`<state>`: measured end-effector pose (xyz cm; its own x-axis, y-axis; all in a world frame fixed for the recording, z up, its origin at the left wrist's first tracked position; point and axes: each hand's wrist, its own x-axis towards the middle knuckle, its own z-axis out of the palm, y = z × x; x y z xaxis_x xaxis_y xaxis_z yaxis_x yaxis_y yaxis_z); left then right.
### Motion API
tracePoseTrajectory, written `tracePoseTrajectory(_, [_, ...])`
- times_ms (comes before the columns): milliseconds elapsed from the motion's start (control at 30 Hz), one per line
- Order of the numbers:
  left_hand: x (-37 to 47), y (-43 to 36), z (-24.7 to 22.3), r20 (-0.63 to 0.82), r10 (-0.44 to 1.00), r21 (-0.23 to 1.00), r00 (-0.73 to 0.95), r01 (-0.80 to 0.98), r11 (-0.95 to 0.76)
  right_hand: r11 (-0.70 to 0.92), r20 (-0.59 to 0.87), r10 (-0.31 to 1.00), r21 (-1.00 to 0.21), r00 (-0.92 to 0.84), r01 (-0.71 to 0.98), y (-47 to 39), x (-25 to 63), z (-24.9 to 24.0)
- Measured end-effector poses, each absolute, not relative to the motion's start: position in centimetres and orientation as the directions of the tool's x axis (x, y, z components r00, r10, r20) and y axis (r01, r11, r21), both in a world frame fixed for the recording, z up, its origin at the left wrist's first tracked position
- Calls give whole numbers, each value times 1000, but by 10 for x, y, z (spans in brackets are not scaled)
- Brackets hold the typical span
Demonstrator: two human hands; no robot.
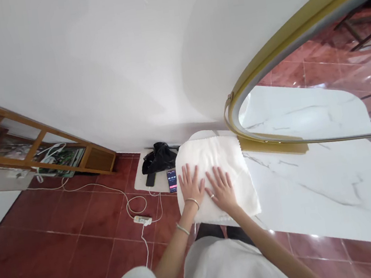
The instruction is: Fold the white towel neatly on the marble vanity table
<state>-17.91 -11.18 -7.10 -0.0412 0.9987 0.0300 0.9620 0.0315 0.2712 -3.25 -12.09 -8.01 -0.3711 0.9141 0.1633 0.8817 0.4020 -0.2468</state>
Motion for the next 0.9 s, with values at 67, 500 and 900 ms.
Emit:
tracePoseTrajectory(67, [-176,-138,-71,38,998,256,-54,966,42,418,147,908,-239,-393,876,-144,-31,-77])
tracePoseTrajectory(500, [-68,-186,-77,95,976,305,197,927,-217,312,177,943,-188,-280,931,-217,84,-90])
tracePoseTrajectory(900, [-107,-90,-63,-49,922,653,-384,686,321,198,-58,965,-480,-256,854,-142,80,-95])
